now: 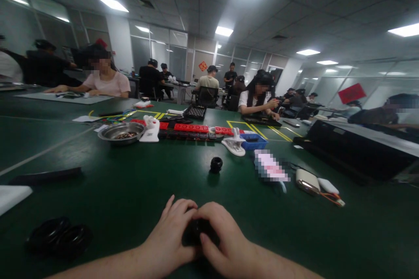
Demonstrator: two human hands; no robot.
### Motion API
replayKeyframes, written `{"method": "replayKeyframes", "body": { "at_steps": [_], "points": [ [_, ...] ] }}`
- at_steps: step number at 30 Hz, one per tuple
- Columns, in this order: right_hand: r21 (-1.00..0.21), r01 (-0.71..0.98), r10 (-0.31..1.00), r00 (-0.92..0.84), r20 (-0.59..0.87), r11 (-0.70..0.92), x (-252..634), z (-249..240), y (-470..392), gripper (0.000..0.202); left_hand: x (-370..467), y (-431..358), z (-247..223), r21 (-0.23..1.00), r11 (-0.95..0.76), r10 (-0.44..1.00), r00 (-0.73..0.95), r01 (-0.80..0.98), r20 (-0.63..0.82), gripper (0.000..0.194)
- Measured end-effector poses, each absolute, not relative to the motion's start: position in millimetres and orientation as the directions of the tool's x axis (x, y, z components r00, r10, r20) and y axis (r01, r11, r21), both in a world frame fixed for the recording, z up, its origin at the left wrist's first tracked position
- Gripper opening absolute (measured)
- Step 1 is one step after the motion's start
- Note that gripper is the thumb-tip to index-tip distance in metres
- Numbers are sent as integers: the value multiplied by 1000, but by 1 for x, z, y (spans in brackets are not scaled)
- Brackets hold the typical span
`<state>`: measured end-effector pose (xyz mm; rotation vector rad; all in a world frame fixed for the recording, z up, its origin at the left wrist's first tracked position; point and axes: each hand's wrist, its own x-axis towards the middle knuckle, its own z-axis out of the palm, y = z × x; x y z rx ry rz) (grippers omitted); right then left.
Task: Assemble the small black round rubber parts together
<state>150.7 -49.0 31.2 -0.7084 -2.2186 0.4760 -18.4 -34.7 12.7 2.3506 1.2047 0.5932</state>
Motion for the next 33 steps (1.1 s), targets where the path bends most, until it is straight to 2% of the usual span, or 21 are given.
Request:
{"method": "replayKeyframes", "body": {
  "at_steps": [3, 7, 9, 11, 15, 18, 21, 24, 27, 30, 33],
  "points": [
    [-472, 298, 551, -579, 601, 829, 152, 33, -50, 45, -19, -35, 14, 547, -534, 826, 535, 644, 176, 40],
    [-481, 504, 695, -476, 538, 717, 150, 30, -47, 31, -19, -34, 14, 537, -530, 828, 537, 656, 163, 39],
    [-480, 549, 728, -474, 495, 684, 149, 32, -46, 23, -19, -34, 13, 535, -526, 832, 532, 661, 159, 40],
    [-461, 490, 673, -558, 485, 740, 148, 36, -47, 23, -18, -34, 11, 534, -525, 833, 528, 663, 164, 43],
    [-418, 364, 546, -666, 508, 832, 149, 44, -52, 48, -18, -34, 10, 529, -536, 830, 527, 658, 184, 45],
    [-437, 486, 654, -542, 528, 756, 149, 40, -51, 41, -19, -35, 12, 535, -540, 824, 537, 650, 180, 40],
    [-435, 647, 769, -422, 480, 627, 149, 35, -46, 30, -19, -36, 14, 536, -545, 819, 545, 645, 177, 39],
    [-394, 608, 724, -569, 389, 690, 149, 42, -44, 21, -19, -34, 13, 531, -537, 825, 539, 656, 170, 40],
    [-431, 476, 622, -719, 311, 767, 152, 54, -48, 43, -19, -33, 10, 545, -524, 831, 534, 655, 157, 44],
    [-436, 531, 677, -661, 323, 727, 154, 55, -50, 51, -20, -32, 10, 564, -523, 826, 544, 639, 150, 42],
    [-413, 658, 777, -536, 331, 630, 155, 46, -48, 38, -21, -33, 12, 561, -529, 820, 554, 637, 145, 36]
  ]
}}
